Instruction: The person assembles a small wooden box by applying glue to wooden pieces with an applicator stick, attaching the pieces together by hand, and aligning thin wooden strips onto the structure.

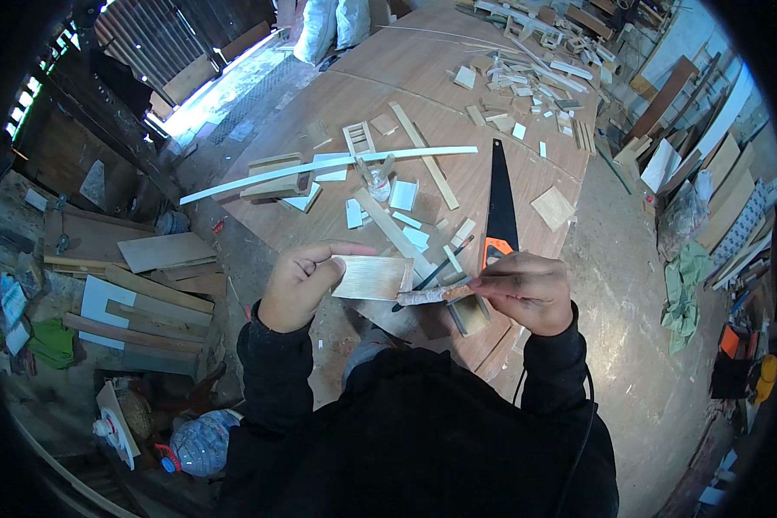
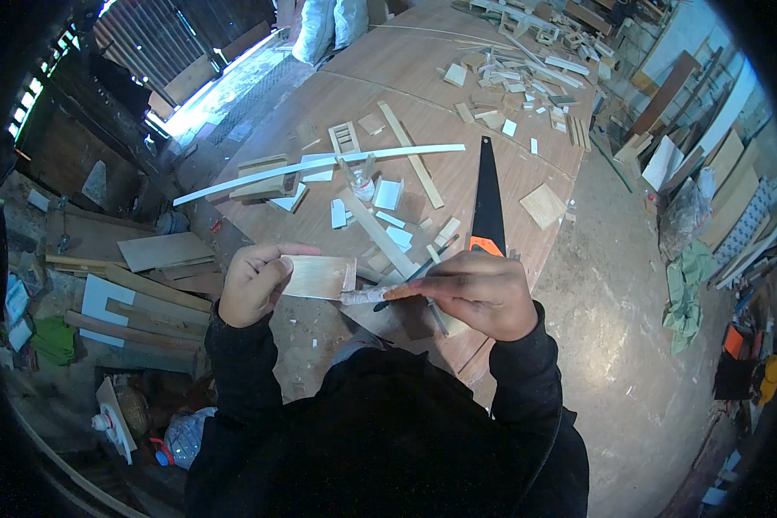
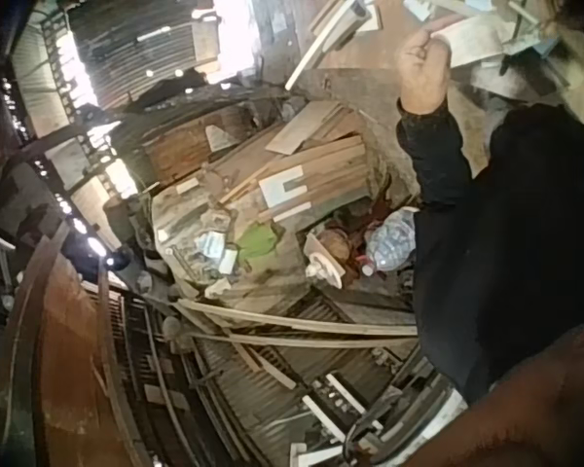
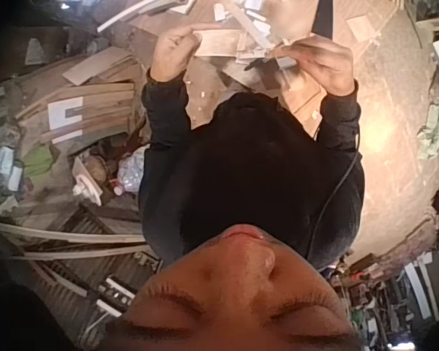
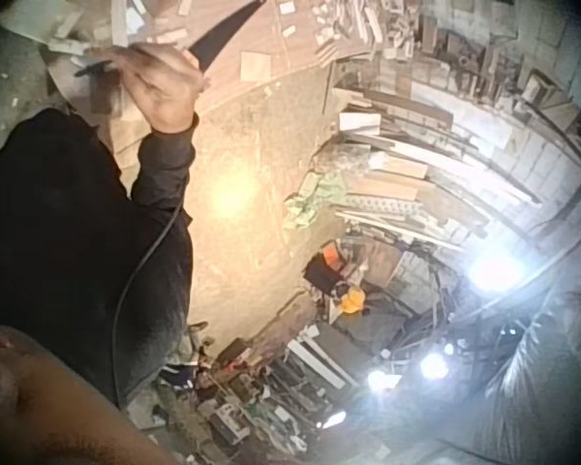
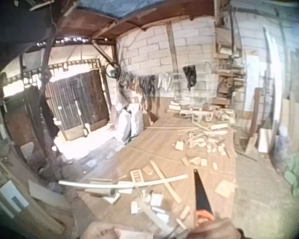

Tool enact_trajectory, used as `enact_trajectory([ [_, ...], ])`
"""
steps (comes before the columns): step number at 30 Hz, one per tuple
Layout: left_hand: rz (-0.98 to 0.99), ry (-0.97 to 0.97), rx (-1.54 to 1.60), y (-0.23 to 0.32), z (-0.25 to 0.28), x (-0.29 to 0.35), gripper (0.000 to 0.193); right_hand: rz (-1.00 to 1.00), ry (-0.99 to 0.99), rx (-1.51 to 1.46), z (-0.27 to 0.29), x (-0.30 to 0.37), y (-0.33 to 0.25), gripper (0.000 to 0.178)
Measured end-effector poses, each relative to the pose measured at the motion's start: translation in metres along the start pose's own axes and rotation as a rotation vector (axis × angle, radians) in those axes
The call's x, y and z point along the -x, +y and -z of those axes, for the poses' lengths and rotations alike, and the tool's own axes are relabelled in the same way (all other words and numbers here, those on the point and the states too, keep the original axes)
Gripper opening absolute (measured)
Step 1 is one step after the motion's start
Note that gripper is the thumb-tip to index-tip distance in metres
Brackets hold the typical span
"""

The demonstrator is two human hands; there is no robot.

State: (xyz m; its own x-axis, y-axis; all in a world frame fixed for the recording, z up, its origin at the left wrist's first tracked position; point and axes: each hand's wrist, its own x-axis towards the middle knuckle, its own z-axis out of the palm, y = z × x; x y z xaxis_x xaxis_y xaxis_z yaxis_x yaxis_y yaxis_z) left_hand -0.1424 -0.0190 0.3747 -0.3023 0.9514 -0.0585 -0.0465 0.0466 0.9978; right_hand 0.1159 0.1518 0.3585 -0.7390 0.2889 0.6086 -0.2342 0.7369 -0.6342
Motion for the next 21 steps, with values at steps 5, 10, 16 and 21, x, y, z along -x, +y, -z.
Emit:
enact_trajectory([
  [5,0.06,-0.085,-0.05,0.01,0.004,0.004,0.033,-0.039,0.118,0.102,-0.004,-0.005,-0.003,0.02],
  [10,0.053,-0.07,-0.056,0.007,0.005,0.003,0.034,0.001,-0.014,-0.004,0.0,-0.002,-0.005,0.017],
  [16,0.041,-0.098,-0.021,0.006,0.006,0.003,0.034,-0.01,0.082,0.081,-0.006,-0.006,-0.003,0.017],
  [21,0.023,-0.027,-0.069,0.007,-0.003,0.004,0.035,0.0,0.111,0.023,-0.002,0.0,-0.006,0.019],
])
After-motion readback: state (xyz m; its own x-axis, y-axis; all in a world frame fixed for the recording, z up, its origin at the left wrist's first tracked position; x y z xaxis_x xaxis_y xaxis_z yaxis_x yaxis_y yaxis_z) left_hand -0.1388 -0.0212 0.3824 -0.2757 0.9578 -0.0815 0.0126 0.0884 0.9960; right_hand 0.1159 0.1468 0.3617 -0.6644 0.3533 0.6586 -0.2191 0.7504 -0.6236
